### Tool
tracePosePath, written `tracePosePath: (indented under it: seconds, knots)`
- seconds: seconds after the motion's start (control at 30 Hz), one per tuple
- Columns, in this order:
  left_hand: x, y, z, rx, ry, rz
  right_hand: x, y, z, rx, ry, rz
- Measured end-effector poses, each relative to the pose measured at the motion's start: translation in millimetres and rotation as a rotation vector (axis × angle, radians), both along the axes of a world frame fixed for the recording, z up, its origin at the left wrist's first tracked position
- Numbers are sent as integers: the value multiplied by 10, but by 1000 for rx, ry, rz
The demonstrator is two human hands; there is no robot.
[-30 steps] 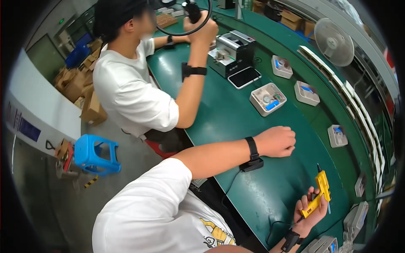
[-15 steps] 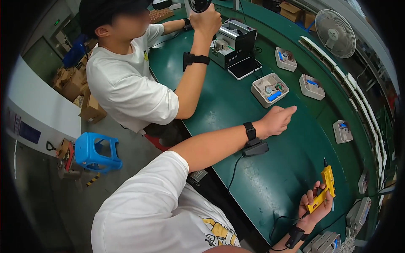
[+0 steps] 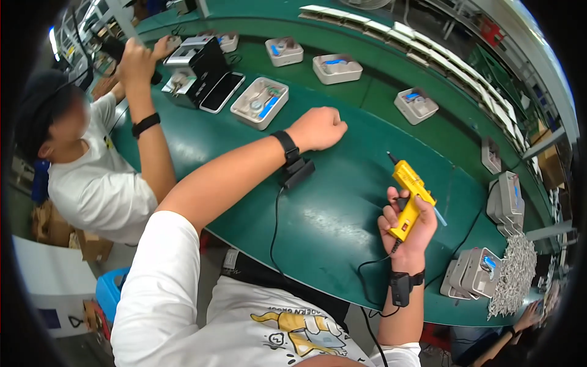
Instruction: The person picks up a battery and a plastic housing, applies glue to the housing using a glue gun, and presses the battery into the glue. They repeat this process for several units before placing them back onto the conveyor belt.
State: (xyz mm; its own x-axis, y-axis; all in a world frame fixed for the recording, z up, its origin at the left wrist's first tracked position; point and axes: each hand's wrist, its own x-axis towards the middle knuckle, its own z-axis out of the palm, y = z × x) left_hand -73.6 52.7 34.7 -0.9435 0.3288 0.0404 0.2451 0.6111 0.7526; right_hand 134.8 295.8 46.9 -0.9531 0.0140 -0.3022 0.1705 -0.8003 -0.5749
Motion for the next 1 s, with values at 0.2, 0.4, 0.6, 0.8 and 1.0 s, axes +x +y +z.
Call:
tracePosePath:
  seconds: [0.2,0.4,0.6,0.8,1.0]
  knots:
    - [-857,319,-199,-435,545,358,-2,-9,35,-9,-12,-35]
    - [-1265,246,-188,-330,347,223,-1,-7,66,-31,-20,-52]
    - [-18,-183,71,76,525,-202,-3,-13,33,-76,-37,-95]
    - [1456,-657,312,-146,439,-412,-52,-5,54,-69,-23,-120]
    - [1546,-634,473,-106,419,-377,-67,37,-3,12,12,-66]
